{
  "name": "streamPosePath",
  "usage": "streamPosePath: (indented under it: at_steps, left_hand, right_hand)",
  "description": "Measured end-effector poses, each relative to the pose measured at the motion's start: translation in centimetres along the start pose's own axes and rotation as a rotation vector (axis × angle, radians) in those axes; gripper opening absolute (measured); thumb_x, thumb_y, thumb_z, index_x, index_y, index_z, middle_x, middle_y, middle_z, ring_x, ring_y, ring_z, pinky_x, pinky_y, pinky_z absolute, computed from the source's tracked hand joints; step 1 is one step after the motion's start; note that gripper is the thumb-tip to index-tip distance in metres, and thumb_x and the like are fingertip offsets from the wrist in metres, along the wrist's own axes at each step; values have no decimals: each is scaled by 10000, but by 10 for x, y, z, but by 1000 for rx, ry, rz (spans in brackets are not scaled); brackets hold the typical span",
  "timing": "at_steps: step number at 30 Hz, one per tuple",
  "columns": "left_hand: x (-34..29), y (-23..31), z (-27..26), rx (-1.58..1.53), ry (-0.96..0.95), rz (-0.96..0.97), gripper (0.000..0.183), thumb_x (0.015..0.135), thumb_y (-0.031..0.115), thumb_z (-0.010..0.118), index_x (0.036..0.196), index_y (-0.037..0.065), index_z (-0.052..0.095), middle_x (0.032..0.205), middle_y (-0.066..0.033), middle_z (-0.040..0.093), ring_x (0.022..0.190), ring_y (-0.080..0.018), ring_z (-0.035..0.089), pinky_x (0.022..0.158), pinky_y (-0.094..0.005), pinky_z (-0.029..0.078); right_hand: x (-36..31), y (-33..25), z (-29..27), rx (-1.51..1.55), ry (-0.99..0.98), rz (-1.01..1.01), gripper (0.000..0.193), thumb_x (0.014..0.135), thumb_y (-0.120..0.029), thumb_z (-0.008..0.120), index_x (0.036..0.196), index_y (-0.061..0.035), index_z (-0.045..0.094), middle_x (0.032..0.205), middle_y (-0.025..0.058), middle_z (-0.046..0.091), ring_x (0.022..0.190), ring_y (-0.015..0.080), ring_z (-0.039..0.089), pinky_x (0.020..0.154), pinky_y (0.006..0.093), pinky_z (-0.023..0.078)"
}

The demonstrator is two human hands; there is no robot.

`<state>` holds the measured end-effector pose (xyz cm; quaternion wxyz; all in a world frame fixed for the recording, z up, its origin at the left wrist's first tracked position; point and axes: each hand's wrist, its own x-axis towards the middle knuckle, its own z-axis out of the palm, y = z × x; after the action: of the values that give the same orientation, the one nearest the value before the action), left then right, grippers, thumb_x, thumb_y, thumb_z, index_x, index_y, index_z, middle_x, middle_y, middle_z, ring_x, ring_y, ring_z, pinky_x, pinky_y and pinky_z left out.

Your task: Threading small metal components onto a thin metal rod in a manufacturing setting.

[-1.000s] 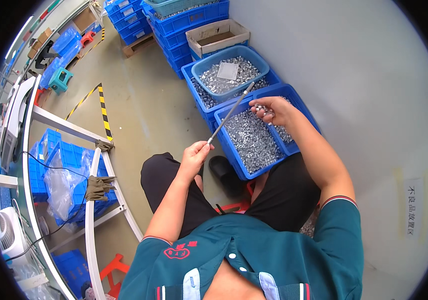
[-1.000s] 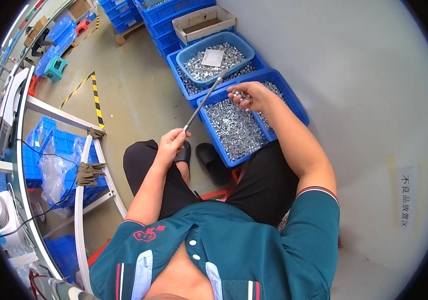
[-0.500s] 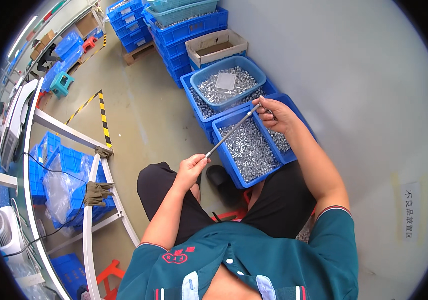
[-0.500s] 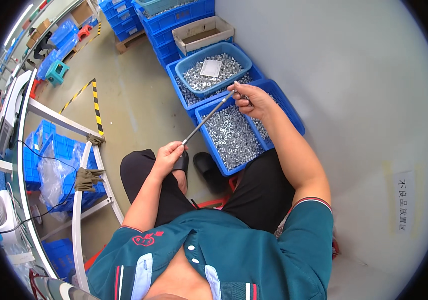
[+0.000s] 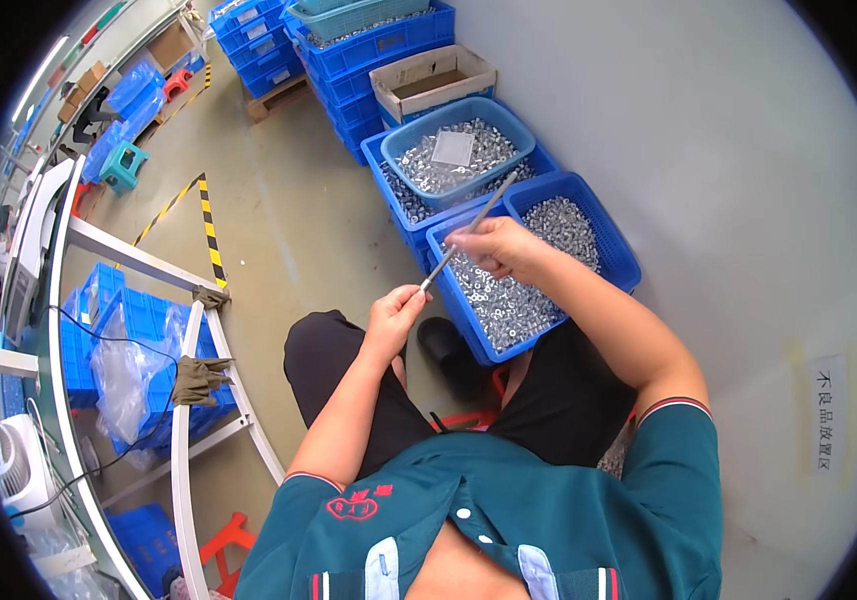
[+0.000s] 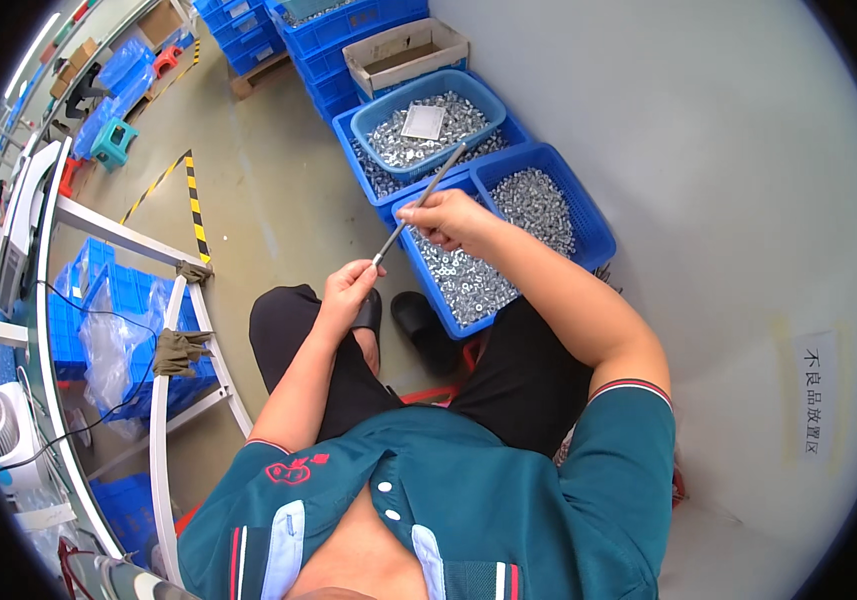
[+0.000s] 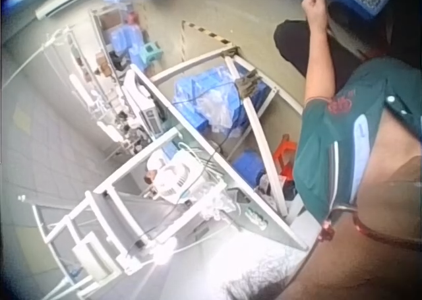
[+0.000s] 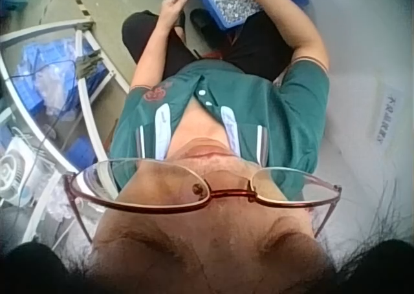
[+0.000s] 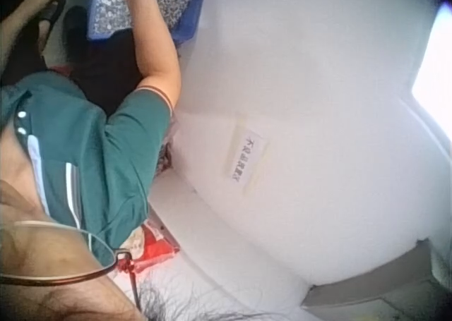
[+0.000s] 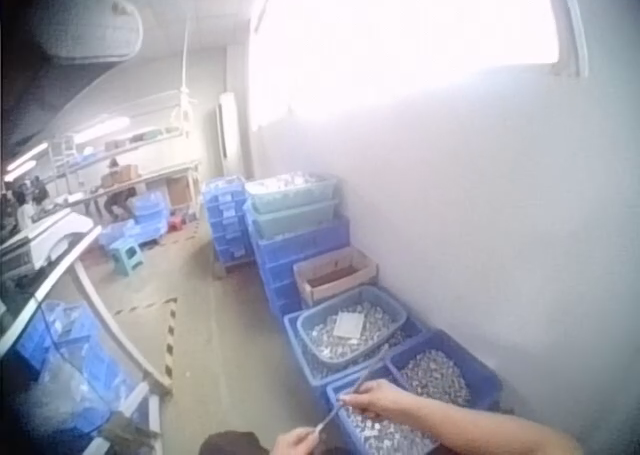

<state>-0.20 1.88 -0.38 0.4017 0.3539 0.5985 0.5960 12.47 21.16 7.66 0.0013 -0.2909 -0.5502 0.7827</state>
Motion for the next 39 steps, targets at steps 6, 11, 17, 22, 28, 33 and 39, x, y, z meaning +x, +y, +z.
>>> streamPosePath:
  at_steps: [6,11,17,22,28,33,39]
  left_hand:
    - [10,-7,7,-34,26,72,168,886,190,558,861,34,615,659,77,466,537,-1,335,478,-173,246]
    - [8,8,3,19,86,15,206,881,242,568,806,53,608,617,76,443,526,-8,355,466,-186,284]
    - [0,-1,-11,17,108,-19,202,880,252,572,820,63,610,633,79,450,561,-7,386,503,-180,344]
    - [-7,-4,-20,44,92,-44,197,885,240,567,844,52,614,691,58,506,635,-23,455,565,-192,418]
    - [-12,0,-17,-8,97,-29,173,866,172,590,822,7,614,668,61,489,612,-27,401,543,-188,326]
    - [-13,0,-17,67,39,4,175,865,173,594,845,2,619,673,60,499,625,-29,417,554,-193,346]
    - [-12,-3,-18,104,48,32,169,856,169,600,842,1,612,647,47,496,616,-39,426,553,-206,360]
  right_hand:
    - [0,12,11,-218,-175,174,230,847,-278,611,923,-62,607,635,-16,455,463,42,354,374,184,221]
    - [-7,-8,-18,242,127,213,244,857,-145,534,1046,10,533,745,55,520,495,56,393,367,170,245]
    - [-17,-20,-38,407,42,-43,191,885,-112,506,1035,6,502,780,45,517,490,34,358,370,152,257]
    - [-16,-24,-49,449,58,-73,192,904,-230,535,915,-41,502,710,9,483,473,34,352,359,154,238]
    - [-20,-30,-54,553,95,-106,267,890,-330,551,876,-67,505,637,-19,437,459,28,334,354,154,224]
    - [-20,-33,-56,564,89,-123,266,892,-337,545,859,-75,517,623,-26,435,449,29,327,354,154,224]
    - [-19,-34,-52,491,-74,-45,223,905,-282,529,848,-66,541,588,-35,429,428,23,322,353,155,231]
